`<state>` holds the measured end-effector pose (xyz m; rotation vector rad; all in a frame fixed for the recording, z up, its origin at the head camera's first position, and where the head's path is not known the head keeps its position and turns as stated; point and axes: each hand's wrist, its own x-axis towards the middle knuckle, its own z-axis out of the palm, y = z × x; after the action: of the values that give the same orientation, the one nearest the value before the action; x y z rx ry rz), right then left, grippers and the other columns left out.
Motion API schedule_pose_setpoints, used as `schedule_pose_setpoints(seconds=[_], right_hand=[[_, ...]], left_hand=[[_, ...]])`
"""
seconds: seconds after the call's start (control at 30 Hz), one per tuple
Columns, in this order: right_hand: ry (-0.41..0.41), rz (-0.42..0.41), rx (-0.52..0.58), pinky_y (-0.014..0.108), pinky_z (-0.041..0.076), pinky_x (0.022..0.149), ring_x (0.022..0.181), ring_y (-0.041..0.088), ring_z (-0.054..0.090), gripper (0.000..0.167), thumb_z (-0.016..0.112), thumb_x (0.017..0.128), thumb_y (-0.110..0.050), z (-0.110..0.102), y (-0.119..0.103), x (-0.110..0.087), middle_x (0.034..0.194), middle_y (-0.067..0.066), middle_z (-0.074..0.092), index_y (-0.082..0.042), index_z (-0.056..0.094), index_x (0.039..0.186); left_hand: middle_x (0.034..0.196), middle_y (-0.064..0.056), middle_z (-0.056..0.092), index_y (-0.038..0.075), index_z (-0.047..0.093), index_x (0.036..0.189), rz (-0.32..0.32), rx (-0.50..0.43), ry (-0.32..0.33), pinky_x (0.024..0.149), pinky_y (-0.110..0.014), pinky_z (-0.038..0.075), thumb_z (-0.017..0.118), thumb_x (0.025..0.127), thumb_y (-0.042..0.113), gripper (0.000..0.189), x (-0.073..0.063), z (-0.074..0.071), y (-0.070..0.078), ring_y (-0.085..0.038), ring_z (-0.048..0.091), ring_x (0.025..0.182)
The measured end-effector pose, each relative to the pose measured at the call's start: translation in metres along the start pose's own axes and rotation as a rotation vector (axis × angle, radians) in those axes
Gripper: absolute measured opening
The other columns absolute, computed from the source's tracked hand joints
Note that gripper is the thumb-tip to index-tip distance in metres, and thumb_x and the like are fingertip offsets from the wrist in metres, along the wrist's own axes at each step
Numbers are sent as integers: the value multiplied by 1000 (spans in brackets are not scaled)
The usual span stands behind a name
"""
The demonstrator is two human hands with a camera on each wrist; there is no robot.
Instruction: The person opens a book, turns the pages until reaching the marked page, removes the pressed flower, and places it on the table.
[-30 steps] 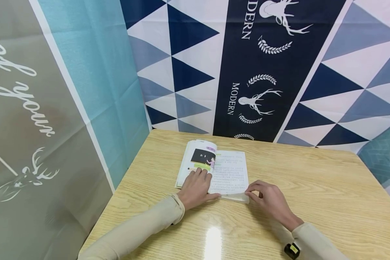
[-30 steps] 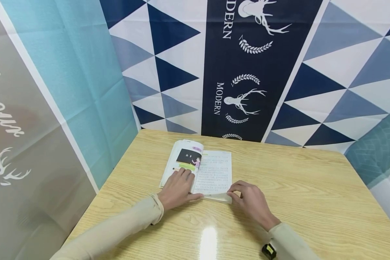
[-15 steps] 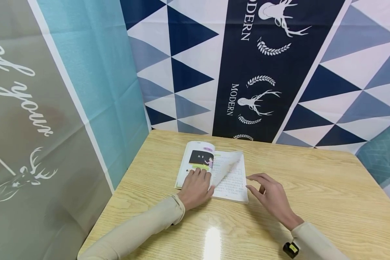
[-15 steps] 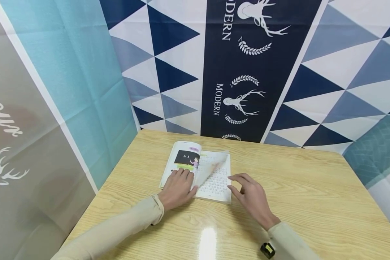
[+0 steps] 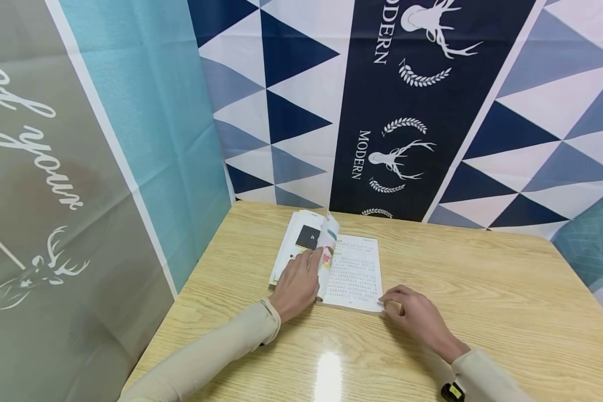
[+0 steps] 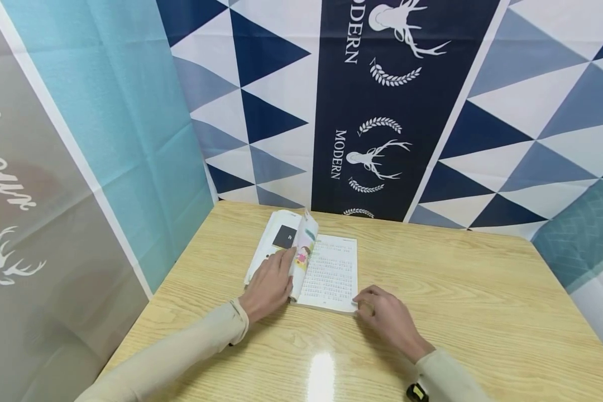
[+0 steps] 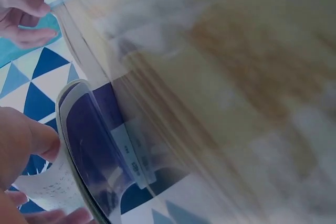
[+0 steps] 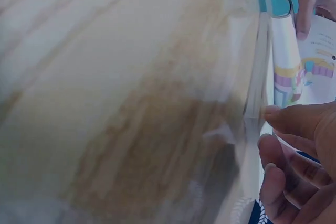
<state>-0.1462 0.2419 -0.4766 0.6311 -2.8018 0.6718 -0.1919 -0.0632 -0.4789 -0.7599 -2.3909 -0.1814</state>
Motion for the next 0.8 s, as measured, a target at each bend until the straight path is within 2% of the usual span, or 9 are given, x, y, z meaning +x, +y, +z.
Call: schedule_pose_setpoints(seconds=[0.17,0.27,0.33,0.43,0.53,0.67,0.8], right_hand=[[-26,5,-31,23,49,59,67,-4,56,14,84,85,-12,4,1,-1,112,4,70,-16,80,98],[-23,-4,-34,23,50,59,67,-4,57,11,83,86,-12,4,1,-2,110,3,71,-16,81,96],[-10,-25,-40,23,50,60,69,-2,58,9,83,87,-12,5,1,-2,107,1,71,-16,81,94],[31,-82,-65,24,52,62,75,2,62,7,83,86,-11,6,0,-2,101,-3,71,-17,81,91],[90,-156,-102,27,53,63,78,6,66,9,85,83,-10,7,-1,-3,97,-5,72,-16,81,88],[155,-211,-126,25,52,60,73,3,63,13,87,79,-7,8,-1,-2,95,-5,72,-15,79,86],[183,-204,-110,21,48,56,67,-4,55,17,89,76,-6,7,-1,0,94,-5,71,-17,77,83]], left_hand=[[141,-29,48,5,50,143,23,63,34,96,-46,51,59,90,8,54,0,3,-4,-40,53,124],[142,-28,48,9,57,137,41,105,35,103,-49,47,59,91,8,46,1,4,-5,-42,46,133],[139,-24,52,10,64,126,56,122,34,104,-50,45,61,90,8,36,0,4,-6,-41,46,133],[126,-15,61,11,73,106,82,125,19,103,-49,45,66,87,8,20,-1,4,-6,-37,51,128],[114,-8,67,12,76,94,107,98,-23,92,-40,51,69,86,4,13,-1,3,-5,-28,59,111],[110,-5,70,12,76,100,124,49,-116,76,-31,54,69,85,0,20,-2,1,-1,-21,61,95],[107,-4,70,14,75,103,120,26,-152,71,-31,52,68,91,12,14,-2,0,2,-21,60,91]])
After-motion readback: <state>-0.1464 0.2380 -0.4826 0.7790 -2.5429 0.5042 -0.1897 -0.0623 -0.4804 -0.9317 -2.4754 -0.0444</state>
